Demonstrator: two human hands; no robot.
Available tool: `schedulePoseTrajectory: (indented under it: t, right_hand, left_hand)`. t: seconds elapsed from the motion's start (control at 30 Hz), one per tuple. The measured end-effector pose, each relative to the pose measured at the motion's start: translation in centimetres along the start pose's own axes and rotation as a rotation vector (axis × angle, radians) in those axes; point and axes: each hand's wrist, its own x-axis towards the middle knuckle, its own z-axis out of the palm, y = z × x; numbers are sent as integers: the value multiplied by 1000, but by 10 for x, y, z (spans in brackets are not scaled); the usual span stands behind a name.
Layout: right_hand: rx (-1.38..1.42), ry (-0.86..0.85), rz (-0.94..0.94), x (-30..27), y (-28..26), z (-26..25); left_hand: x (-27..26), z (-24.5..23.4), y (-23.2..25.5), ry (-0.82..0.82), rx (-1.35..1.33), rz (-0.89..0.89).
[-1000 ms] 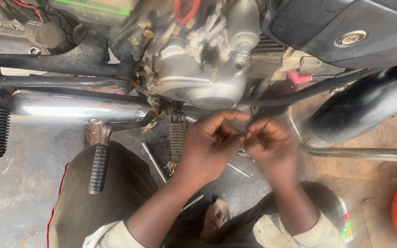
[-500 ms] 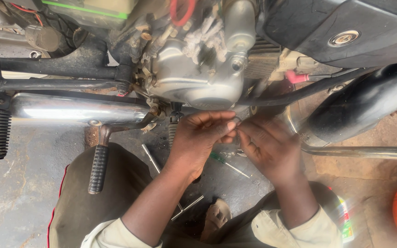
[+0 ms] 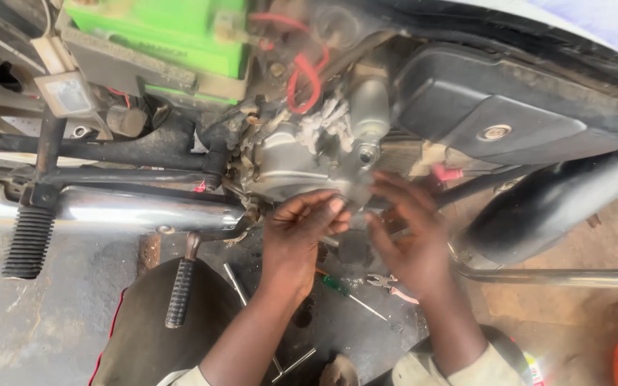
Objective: Repairing and servicing various engine components on a motorcycle.
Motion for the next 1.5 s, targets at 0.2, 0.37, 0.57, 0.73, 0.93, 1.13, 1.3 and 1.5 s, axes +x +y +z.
schedulePoseTrajectory:
  t: [0.2, 0.37, 0.57, 0.73, 0.93, 1.13, 1.3, 1.5]
  right_hand:
    - [-325, -84, -400, 63, -18, 37]
    - [-439, -211, -138, 84, -18, 57]
    - [-97, 70, -77, 34, -15, 13]
    - [267, 329, 19, -11, -41, -26]
    - [-305, 117, -256, -35, -54, 11]
    - [-289, 173, -52, -68, -4, 8]
    - [-149, -276, 92, -112, 55, 21]
    - [512, 65, 841, -77, 43, -35]
  left_hand:
    - [14, -11, 14, 48, -120, 94]
    - [17, -12, 33, 3, -265, 52]
    - [12, -15, 35, 36, -7, 171]
    - [-1, -2, 36, -26, 79, 132]
    - [-20, -1, 3, -152, 219, 54]
    - [-52, 18, 29, -377, 332, 12]
    - [-55, 17, 39, -471, 451, 147]
    - [-48, 19, 26, -404, 322, 71]
